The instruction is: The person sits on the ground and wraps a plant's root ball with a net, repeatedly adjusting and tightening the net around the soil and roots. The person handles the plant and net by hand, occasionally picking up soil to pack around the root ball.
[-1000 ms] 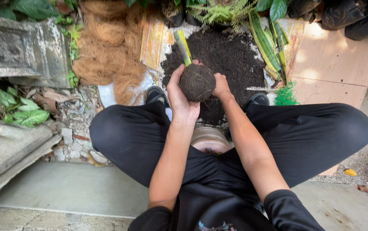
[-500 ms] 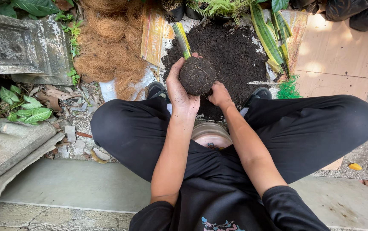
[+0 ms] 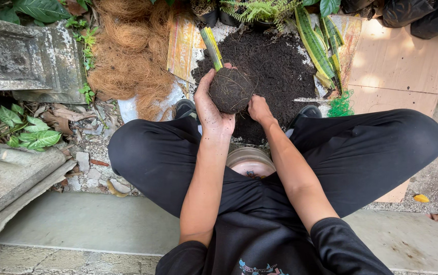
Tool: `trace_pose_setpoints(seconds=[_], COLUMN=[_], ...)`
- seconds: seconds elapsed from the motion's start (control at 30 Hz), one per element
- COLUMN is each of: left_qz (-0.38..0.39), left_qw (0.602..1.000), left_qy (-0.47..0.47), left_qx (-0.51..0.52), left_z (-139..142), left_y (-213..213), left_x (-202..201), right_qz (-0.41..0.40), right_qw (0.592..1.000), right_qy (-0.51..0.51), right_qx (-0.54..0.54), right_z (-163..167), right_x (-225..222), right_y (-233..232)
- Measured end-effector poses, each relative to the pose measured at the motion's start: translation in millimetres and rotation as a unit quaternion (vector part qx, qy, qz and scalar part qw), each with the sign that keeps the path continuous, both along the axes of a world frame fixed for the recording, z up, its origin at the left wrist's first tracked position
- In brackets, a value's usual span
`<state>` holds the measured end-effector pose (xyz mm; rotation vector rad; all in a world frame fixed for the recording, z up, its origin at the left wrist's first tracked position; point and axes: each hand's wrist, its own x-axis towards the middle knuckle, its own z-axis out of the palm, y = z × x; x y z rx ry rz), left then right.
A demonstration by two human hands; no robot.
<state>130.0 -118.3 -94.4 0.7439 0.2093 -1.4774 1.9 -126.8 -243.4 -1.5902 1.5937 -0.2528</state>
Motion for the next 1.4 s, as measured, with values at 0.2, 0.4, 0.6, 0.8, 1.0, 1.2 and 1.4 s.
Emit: trace_pose_setpoints(seconds=[0.2, 0.4, 0.6, 0.8, 1.0, 1.2, 1.4], left_qz=[-0.004, -0.003, -0.008, -0.006, -0.008, -0.012, -0.015], left_qw=[1.0, 1.0, 1.0, 1.0, 1.0, 1.0, 1.0], left_qy=[-0.007, -0.006, -0.004, 0.002, -0.015, -0.014, -0.01], left_qx=[0.01, 0.012, 0.003, 0.009, 0.005, 0.014, -0.004], left_z=[3.0, 1.7, 0.9, 2.5, 7.5, 8.8, 7.4], left_y=[-0.1, -2.2, -3.0, -6.2, -5.4, -3.9, -1.3], left_x=[-1.6, -0.5, -1.1, -2.6, -1.9, -3.1, 0.6], right_qz=[-0.046, -0.227, -0.222, -0.162, -0.215, -0.226, -0.24], right_qw=[0.999, 0.926, 0.937, 0.96, 0.945, 0.951, 0.948], right_qy=[-0.008, -0.267, -0.229, -0.199, -0.197, -0.175, -0.176], right_qx=[-0.001, 0.139, 0.142, 0.109, 0.148, 0.113, 0.114], right_z=[-0.4, -9.2, -6.4, -8.8, -15.8, -7.5, -4.8], right_x=[-0.4, -2.3, -2.5, -1.0, -1.9, -2.9, 2.8], right_y=[-1.8, -8.7, -7.6, -6.2, -7.0, -8.8, -11.0])
